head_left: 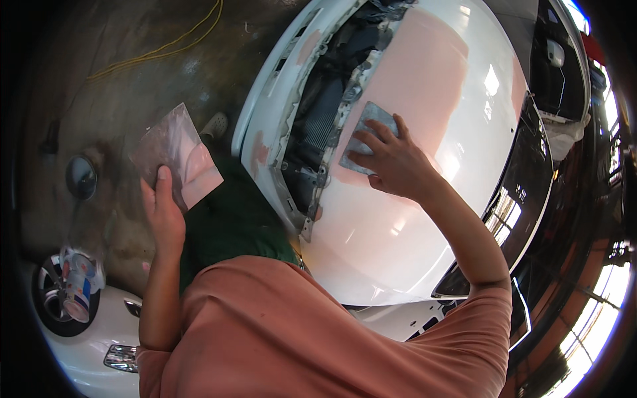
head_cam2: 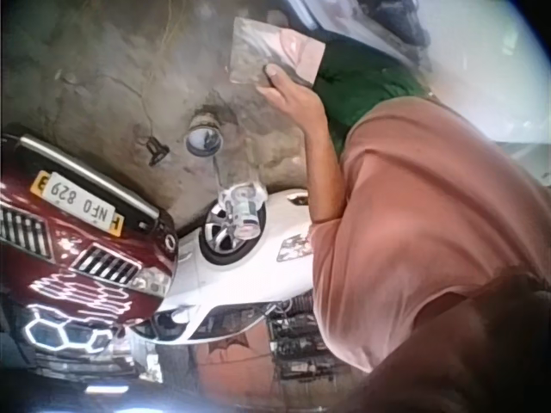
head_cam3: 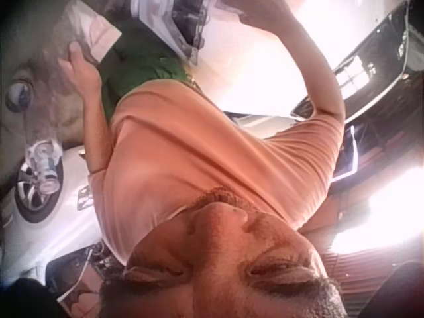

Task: The person applies body filler to a white car hood using spreaders and then sands the surface with a sanding block to smooth the patch.

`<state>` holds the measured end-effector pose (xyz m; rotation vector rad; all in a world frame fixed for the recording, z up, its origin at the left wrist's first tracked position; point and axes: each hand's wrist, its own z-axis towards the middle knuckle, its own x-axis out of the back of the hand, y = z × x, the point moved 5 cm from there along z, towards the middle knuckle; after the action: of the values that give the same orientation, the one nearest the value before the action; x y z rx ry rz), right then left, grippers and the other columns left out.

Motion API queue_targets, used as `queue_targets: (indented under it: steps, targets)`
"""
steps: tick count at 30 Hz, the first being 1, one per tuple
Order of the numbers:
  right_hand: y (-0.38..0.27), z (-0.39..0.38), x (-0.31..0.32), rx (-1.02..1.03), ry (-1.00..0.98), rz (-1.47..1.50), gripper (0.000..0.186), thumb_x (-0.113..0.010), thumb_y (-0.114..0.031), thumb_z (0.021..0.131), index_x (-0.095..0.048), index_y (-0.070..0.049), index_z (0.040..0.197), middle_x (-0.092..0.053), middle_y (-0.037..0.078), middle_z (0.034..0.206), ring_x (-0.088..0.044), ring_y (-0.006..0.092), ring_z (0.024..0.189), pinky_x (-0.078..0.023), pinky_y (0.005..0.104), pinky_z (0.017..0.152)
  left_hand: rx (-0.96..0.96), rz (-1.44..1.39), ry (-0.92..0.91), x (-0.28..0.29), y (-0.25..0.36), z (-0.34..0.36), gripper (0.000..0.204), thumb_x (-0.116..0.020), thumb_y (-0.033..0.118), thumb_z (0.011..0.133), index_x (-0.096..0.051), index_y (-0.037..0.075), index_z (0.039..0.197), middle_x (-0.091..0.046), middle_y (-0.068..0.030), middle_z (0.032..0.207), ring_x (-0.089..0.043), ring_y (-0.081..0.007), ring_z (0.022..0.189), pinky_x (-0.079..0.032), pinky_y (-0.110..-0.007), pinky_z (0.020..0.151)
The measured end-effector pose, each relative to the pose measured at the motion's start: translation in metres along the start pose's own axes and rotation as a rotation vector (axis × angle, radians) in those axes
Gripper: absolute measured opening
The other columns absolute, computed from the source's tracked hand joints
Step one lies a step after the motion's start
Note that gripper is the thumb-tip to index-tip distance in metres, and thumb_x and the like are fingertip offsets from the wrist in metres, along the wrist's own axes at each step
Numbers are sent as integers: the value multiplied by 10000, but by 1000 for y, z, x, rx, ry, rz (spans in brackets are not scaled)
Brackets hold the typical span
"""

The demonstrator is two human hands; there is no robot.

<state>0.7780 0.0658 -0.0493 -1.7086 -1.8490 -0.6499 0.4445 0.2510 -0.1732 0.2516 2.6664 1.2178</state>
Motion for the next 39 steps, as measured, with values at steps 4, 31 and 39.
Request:
queue_targets:
  steps: [4, 31, 39]
  targets:
    - [-6, 18, -7, 93, -74, -40, 467, -790, -344, 826, -692, -313, 1282, -498, 16, 1461, -351, 271, 1465, -304, 657, 1194, 65, 24, 169, 22, -4, 1, 645, -558, 300, 1070, -338, -112, 1514, -476, -206, 1493, -481, -262, 1347, -367, -359, 1137]
    - [45, -159, -62, -169, -205, 57, 527, -860, -252, 686, -722, -274, 1194, -506, 1, 1412, -391, 253, 1415, -302, 647, 1182, -14, 108, -19, -25, 5, 1, 671, -566, 323, 1064, -344, -127, 1510, -469, -221, 1504, -474, -281, 1358, -345, -356, 1147]
    - [32, -228, -77, -360, -206, 164, 570, -840, -218, 670, -695, -241, 1221, -519, 32, 1396, -398, 291, 1413, -324, 621, 1160, 67, 148, -177, -50, 12, 8, 797, -629, 371, 1030, -267, -108, 1554, -429, -210, 1531, -464, -276, 1376, -371, -357, 1142]
